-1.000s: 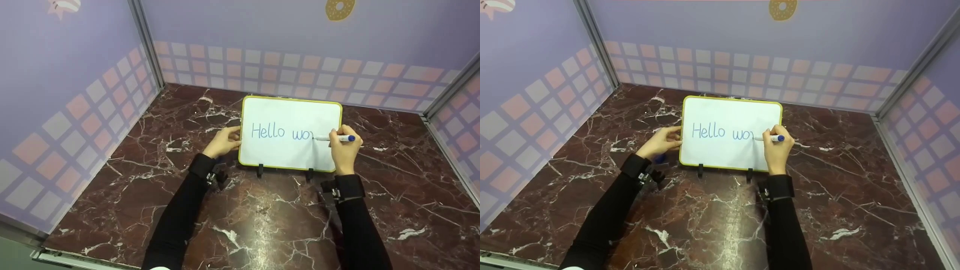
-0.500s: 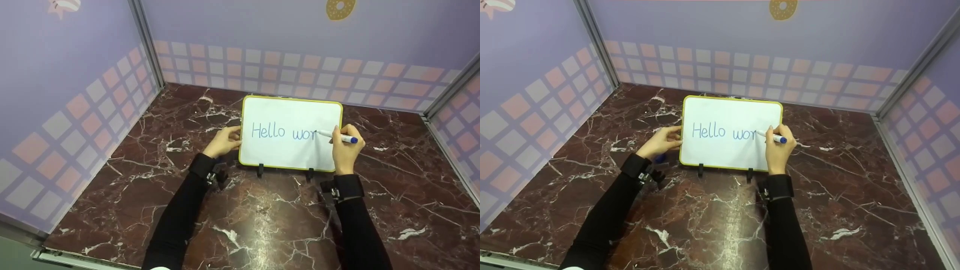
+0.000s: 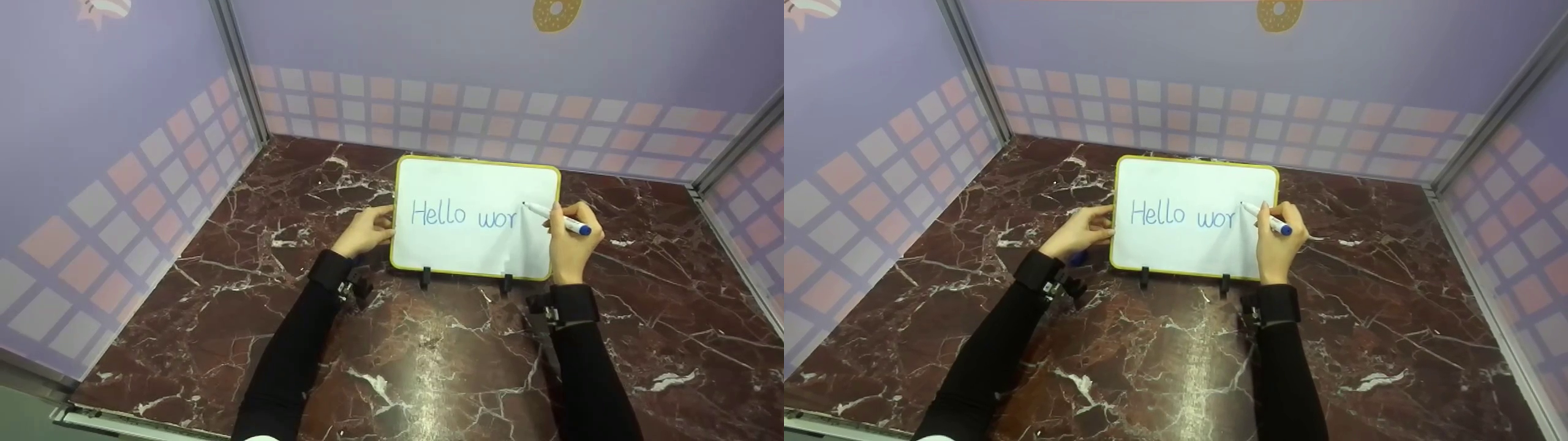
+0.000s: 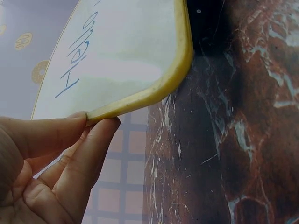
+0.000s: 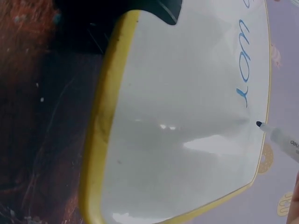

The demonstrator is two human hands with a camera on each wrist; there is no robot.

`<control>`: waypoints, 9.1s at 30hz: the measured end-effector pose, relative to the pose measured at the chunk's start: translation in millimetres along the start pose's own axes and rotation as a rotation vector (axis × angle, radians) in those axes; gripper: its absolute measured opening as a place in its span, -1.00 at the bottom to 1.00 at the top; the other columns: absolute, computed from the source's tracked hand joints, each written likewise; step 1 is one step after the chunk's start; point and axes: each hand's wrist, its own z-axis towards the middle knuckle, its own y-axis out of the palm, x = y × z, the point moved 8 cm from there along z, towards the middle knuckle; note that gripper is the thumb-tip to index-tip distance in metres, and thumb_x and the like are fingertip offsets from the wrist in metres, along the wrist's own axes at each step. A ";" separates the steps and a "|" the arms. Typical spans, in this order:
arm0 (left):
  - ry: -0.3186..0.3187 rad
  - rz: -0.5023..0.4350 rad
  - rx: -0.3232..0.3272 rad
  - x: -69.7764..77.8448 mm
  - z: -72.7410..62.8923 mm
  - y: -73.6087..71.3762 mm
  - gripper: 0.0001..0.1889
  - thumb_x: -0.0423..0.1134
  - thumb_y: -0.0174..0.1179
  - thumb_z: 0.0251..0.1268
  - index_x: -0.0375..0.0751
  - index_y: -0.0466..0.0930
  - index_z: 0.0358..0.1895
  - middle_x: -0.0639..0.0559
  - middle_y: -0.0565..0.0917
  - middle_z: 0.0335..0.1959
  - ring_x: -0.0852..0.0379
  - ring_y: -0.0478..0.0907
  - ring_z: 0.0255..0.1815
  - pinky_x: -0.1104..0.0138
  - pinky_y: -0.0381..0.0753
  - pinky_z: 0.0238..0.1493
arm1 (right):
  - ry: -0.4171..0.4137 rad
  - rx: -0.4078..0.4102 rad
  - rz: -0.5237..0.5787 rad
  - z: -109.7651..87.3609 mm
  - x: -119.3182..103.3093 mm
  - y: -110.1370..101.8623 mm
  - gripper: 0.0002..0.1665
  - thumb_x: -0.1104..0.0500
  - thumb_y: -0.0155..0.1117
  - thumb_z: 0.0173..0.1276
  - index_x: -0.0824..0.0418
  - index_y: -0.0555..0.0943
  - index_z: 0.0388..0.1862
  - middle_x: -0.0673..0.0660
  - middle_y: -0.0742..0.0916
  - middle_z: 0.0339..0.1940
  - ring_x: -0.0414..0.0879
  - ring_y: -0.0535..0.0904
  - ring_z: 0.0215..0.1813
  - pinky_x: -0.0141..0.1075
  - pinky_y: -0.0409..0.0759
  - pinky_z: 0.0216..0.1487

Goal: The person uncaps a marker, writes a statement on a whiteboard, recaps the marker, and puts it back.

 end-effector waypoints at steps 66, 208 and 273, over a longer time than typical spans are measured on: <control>-0.026 0.014 0.002 0.5 -0.3 -0.3 -0.35 -0.51 0.15 0.37 -0.34 0.20 0.50 -0.45 0.54 0.13 -0.24 0.60 0.15 0.13 0.72 0.13 | 0.018 0.009 -0.045 6.7 -20.6 -19.2 -0.66 0.45 0.23 0.26 0.63 0.37 -0.62 -0.21 0.50 -0.77 -0.41 0.36 -0.69 -0.57 0.28 -0.62; 1.119 0.669 0.550 230.7 -182.3 57.7 -0.80 -0.29 0.28 0.30 -0.33 0.68 -0.09 -0.08 0.73 -0.15 0.06 0.67 -0.12 0.32 0.66 0.10 | -0.098 -0.244 0.798 -54.4 -194.3 16.8 -0.65 0.63 0.06 0.01 0.44 0.26 -0.84 0.07 0.53 -0.70 -0.13 0.46 -0.60 -0.44 0.53 -0.52; 0.092 0.814 0.371 109.0 -72.3 -58.7 -0.18 0.24 -0.22 0.54 -0.02 -0.33 0.63 -0.07 -0.34 0.65 -0.15 -0.46 0.65 -0.07 -0.50 0.63 | 0.571 -0.694 -1.112 1.7 97.9 -86.1 -0.30 0.08 0.50 0.13 0.67 0.54 -0.01 0.70 0.54 0.08 0.56 0.50 0.11 0.27 0.61 0.05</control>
